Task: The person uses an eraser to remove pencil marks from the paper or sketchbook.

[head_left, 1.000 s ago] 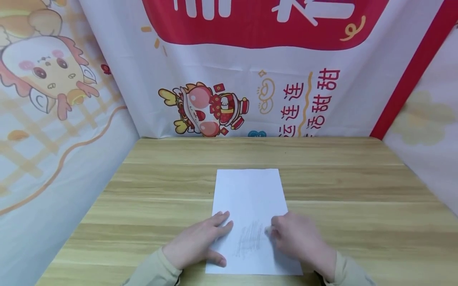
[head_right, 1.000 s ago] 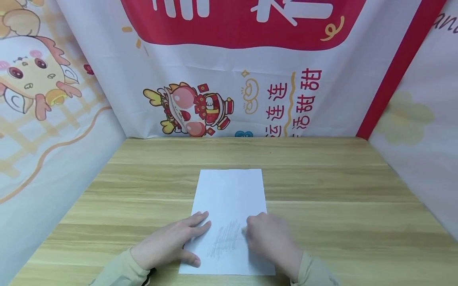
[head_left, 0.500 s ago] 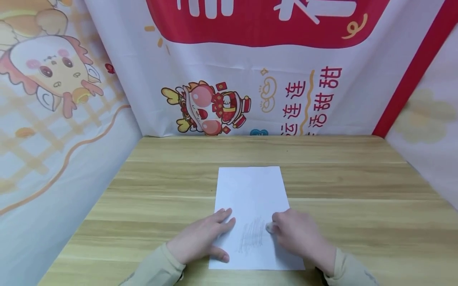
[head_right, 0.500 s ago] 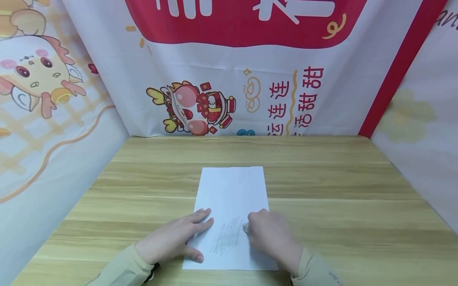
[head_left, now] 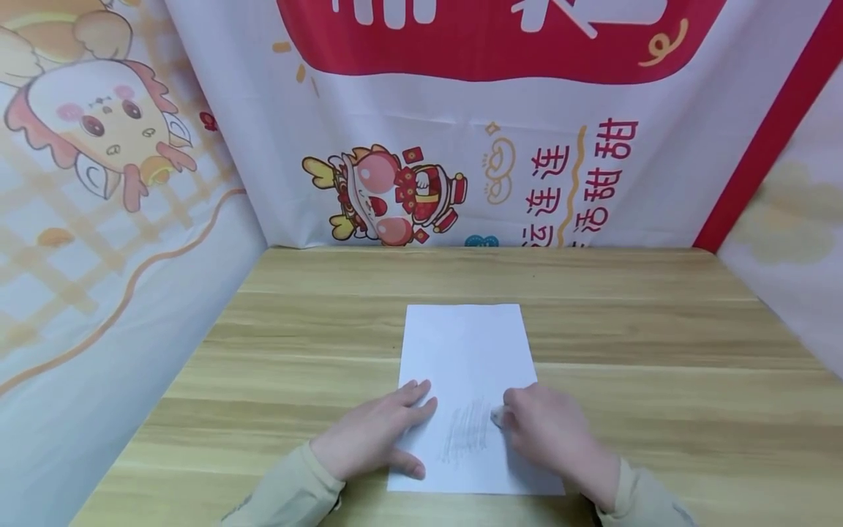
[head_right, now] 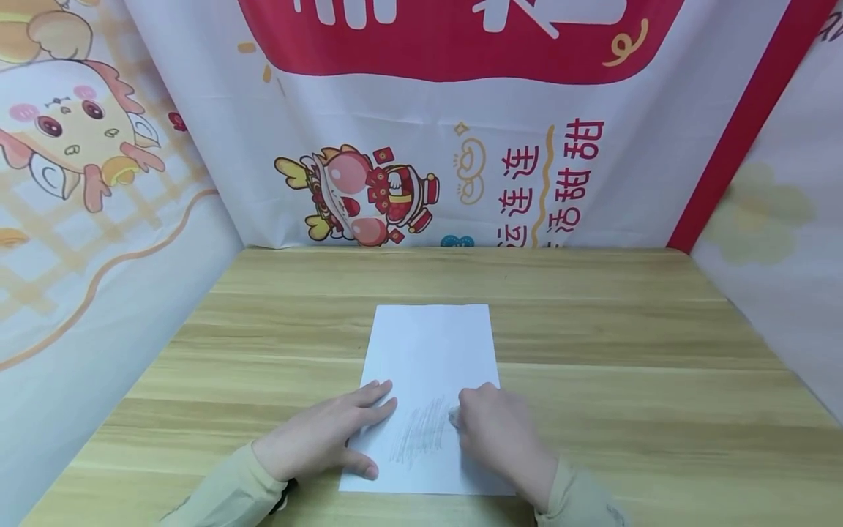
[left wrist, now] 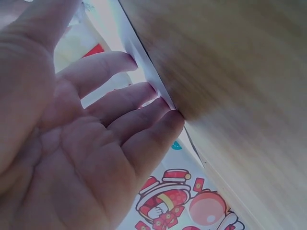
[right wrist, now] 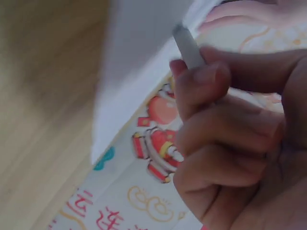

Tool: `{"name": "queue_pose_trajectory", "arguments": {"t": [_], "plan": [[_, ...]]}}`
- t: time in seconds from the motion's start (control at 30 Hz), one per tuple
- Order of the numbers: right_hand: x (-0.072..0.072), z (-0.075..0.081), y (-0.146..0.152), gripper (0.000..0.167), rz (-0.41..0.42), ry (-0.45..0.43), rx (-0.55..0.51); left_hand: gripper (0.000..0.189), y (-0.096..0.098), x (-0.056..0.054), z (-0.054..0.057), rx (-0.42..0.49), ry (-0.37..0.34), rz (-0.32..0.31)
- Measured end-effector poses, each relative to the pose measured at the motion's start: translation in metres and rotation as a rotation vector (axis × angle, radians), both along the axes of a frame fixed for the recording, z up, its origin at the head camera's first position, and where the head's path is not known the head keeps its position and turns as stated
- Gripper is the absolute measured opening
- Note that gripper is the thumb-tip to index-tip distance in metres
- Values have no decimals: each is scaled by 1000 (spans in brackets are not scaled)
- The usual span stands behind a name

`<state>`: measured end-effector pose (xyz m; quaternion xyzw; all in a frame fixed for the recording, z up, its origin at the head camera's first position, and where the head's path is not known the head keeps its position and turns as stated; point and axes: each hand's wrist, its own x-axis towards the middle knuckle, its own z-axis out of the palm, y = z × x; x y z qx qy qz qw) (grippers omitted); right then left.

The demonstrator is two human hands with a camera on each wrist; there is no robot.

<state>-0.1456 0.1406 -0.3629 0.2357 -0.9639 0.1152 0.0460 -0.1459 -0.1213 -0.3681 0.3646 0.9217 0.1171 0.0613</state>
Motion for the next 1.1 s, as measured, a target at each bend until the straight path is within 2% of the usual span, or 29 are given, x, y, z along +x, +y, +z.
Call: {"name": "queue_pose_trajectory", "arguments": {"t": [0.17,0.33,0.7,0.83,0.9,1.0,1.1], "plan": [[1,0,0,26,11,-2,32,90,2,-1,2,-12,-36,19],[0,-1,2,26,-12,20,34,90,4,-3,2,-9,-66,30],[-1,3,-2,26,-7,-40,38,90,2,-2,4,7,-57,32],[-3,2,-1,28,-50,-10,40,89,2,-2,3,-2,-53,37],[-3,3,0,28,-32,-24,40,89,2,-2,3,-5,-57,41],[-2,2,0,28,0,-60,8,89,2,-2,2,2,-58,43],[-4,0,0,30,-29,-44,-20,89,2,-2,1,7,-53,43]]}}
